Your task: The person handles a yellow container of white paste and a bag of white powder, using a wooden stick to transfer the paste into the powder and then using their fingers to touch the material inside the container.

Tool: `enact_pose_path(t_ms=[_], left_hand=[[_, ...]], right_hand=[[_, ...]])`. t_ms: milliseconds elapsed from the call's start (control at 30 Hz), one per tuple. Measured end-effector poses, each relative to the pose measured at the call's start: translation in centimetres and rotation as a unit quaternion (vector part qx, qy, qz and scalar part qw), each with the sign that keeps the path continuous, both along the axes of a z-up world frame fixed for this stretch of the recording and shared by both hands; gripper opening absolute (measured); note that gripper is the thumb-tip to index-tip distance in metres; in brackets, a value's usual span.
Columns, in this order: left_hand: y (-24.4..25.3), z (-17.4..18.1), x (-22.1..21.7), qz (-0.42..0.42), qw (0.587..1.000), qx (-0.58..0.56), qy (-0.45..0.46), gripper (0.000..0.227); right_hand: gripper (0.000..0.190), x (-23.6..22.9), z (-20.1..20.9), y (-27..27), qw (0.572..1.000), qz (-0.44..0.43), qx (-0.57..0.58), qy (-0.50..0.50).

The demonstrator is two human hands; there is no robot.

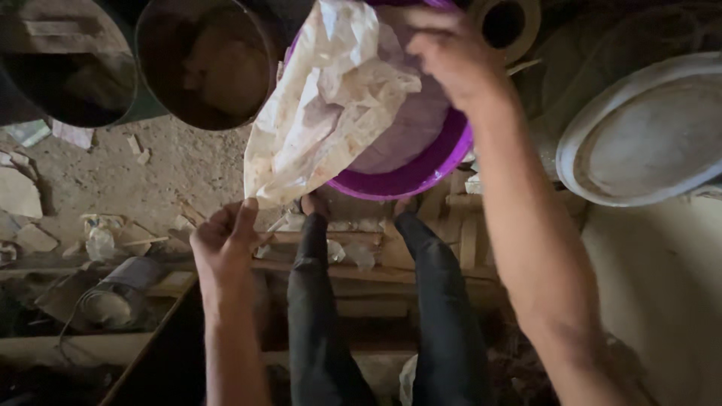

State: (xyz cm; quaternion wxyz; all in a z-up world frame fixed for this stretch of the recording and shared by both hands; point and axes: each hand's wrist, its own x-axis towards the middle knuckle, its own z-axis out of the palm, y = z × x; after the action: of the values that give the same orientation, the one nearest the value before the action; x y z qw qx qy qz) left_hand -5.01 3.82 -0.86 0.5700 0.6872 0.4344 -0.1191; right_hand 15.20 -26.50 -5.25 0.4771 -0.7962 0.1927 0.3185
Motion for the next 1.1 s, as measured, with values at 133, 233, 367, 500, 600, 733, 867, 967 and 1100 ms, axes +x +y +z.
enact_pose_path(t_ms=[133, 233, 367, 500, 600, 733, 867, 967, 1100], left_hand=[[1.0, -1.3, -1.2, 0.014, 0.999, -0.034, -0.019, 0.026], [1.3, -1.4, -1.1, 0.019, 0.999, -0.033, -0.012, 0.028], [1.5, -0.8, -0.4, 0.029, 0.999, -0.041, -0.012, 0.028], [1.5, -0.6, 0.1, 0.026, 0.999, -0.034, 0.003, 0.023], [1.8, -0.8, 0.2, 0.028, 0.999, -0.040, 0.003, 0.024], [2.0, -0.7, 0.2, 0.017, 0.998, -0.066, -0.009, 0.029], [2.1, -0.9, 0.3, -0.026, 0.999, -0.041, -0.012, 0.026], [1.7, -1.1, 0.0, -0.019, 0.996, -0.068, -0.048, 0.026], [1.2, -1.4, -0.8, -0.015, 0.998, -0.057, -0.030, 0.027]], right_hand=[[0.038, -3.8, -3.1, -3.3, 0.989, -0.088, 0.031, -0.115], [0.037, -8.7, -7.6, -3.7, 0.983, -0.173, 0.062, 0.003], [0.030, -12.0, -13.1, -2.2, 0.907, -0.339, 0.215, 0.127], [0.022, -12.4, -16.7, -0.7, 0.834, -0.412, 0.318, 0.183], [0.019, -12.1, -18.9, 0.1, 0.830, -0.432, 0.279, 0.216], [0.014, -12.0, -20.2, 0.7, 0.783, -0.465, 0.386, 0.148], [0.017, -11.0, -19.5, 0.4, 0.818, -0.417, 0.389, 0.080], [0.013, -10.1, -18.3, 0.4, 0.876, -0.371, 0.300, 0.074], [0.008, -10.5, -16.3, -0.5, 0.888, -0.405, 0.212, 0.047]])
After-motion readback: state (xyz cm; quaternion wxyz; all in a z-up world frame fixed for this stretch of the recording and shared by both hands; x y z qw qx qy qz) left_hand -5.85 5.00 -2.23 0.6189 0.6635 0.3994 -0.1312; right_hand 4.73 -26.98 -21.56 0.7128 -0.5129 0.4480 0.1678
